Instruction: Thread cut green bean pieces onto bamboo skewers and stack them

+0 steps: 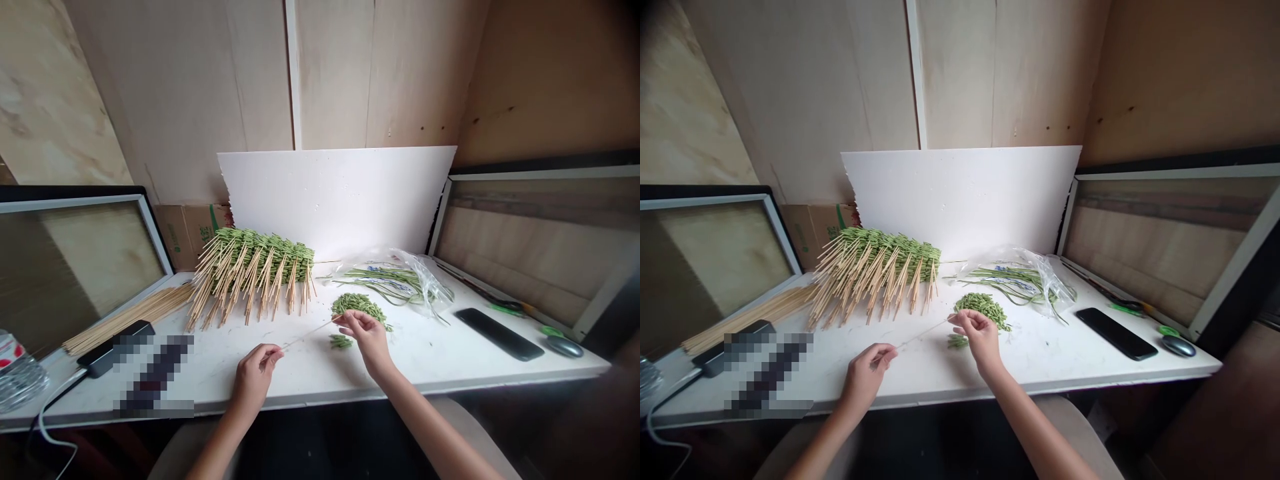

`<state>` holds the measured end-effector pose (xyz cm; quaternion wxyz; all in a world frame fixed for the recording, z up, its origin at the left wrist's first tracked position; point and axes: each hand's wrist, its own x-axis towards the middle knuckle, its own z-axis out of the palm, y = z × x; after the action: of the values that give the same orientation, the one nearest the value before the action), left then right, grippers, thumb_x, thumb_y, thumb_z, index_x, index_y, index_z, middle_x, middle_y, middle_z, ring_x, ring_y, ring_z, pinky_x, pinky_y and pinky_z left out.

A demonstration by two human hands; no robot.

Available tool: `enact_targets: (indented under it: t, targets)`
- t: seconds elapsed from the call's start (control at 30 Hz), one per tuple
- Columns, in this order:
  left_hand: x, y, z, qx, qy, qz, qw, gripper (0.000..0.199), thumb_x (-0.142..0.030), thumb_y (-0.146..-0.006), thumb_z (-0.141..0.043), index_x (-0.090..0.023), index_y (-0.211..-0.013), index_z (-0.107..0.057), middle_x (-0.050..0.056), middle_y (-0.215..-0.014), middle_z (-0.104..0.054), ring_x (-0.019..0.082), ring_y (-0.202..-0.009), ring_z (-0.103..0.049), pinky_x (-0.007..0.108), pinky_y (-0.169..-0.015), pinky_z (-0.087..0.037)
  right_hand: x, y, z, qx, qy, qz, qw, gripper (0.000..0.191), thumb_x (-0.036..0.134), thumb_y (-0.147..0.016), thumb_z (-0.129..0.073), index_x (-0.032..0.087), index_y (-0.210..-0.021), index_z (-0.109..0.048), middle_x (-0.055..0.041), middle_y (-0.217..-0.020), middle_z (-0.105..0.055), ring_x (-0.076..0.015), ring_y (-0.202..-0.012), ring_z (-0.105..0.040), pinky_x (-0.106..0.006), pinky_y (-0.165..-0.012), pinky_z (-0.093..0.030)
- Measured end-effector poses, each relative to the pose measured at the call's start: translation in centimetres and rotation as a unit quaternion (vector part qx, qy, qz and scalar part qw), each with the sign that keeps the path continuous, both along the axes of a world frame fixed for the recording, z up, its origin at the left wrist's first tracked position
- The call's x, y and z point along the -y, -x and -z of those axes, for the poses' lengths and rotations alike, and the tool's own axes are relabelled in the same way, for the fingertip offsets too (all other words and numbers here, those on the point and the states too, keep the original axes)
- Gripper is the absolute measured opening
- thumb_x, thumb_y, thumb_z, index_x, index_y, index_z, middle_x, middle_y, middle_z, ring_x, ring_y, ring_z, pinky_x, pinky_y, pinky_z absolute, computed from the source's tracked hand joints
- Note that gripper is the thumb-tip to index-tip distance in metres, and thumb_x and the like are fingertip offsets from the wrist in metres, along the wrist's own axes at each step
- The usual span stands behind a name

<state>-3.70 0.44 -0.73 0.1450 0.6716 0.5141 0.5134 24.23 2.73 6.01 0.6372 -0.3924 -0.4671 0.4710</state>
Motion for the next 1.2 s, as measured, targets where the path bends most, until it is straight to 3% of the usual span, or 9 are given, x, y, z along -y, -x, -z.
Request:
enact_targets:
  t: [0.27,0.5,0.73,0.87,1.0,1.2]
  targets:
    - [0.3,-0.3,0.2,-0.012,-0.074,-0.019,0.997,0.021,-0.020,-0.091,-0.054,-0.019,-0.084,-0.073,0.001,-0.068,-0.073,0.013,-0.056,-0.067,0.021,-0.059,-0.054,0.4,0.4,-0.2,-0.017,0.008,-0.017,1.000,0.047,0.060,-0.077,-0.082,0.017,-0.095,-0.079,-0.0148,-0.103,-0.080,-0.0325,-0.104,-0.075,-0.044,-0.089,-0.062]
    - [0.0,0.2,0.9,-0.035,-0.089,-0.015,0.995,0.034,-0.007,-0.084,-0.041,-0.020,-0.087,-0.071,0.001,-0.071,-0.073,0.014,-0.062,-0.070,0.020,-0.060,-0.055,0.7,1.1,-0.1,-0.023,-0.004,-0.024,0.999,0.044,0.059,-0.079,-0.080,0.018,-0.094,-0.078,-0.0145,-0.101,-0.080,-0.0324,-0.107,-0.074,-0.043,-0.089,-0.062]
    - [0.1,0.4,0.9,-0.087,-0.098,-0.018,0.991,0.033,-0.004,-0.082,-0.039,-0.020,-0.087,-0.068,-0.001,-0.065,-0.064,0.014,-0.063,-0.067,0.021,-0.065,-0.052,1.2,2.1,0.6,0.009,-0.026,-0.058,0.998,0.037,0.055,-0.082,-0.080,0.019,-0.093,-0.077,-0.0140,-0.102,-0.080,-0.0327,-0.106,-0.074,-0.043,-0.086,-0.063]
    - [0.2,0.2,0.7,-0.108,-0.082,-0.011,0.991,0.029,-0.009,-0.090,-0.040,-0.020,-0.088,-0.067,-0.001,-0.065,-0.063,0.014,-0.059,-0.063,0.022,-0.062,-0.048,1.4,3.0,0.7,0.033,-0.050,-0.087,0.994,0.034,0.052,-0.086,-0.076,0.020,-0.095,-0.077,-0.0127,-0.101,-0.080,-0.0314,-0.106,-0.075,-0.042,-0.084,-0.064]
    - [0.2,0.0,0.5,-0.093,-0.069,-0.016,0.993,0.031,-0.023,-0.102,-0.040,-0.019,-0.089,-0.068,0.000,-0.067,-0.064,0.015,-0.061,-0.063,0.024,-0.064,-0.049,0.9,2.9,0.8,0.045,-0.052,-0.068,0.995,0.034,0.052,-0.085,-0.077,0.020,-0.098,-0.076,-0.0105,-0.093,-0.080,-0.0283,-0.095,-0.076,-0.036,-0.072,-0.064]
    - [0.3,-0.2,0.4,-0.088,-0.056,-0.029,0.994,0.035,-0.033,-0.105,-0.041,-0.020,-0.089,-0.069,0.002,-0.068,-0.066,0.017,-0.063,-0.064,0.025,-0.065,-0.049,0.0,2.1,1.7,0.059,-0.025,-0.062,0.996,0.040,0.057,-0.081,-0.079,0.018,-0.091,-0.078,-0.0110,-0.087,-0.080,-0.0231,-0.077,-0.074,-0.035,-0.069,-0.062]
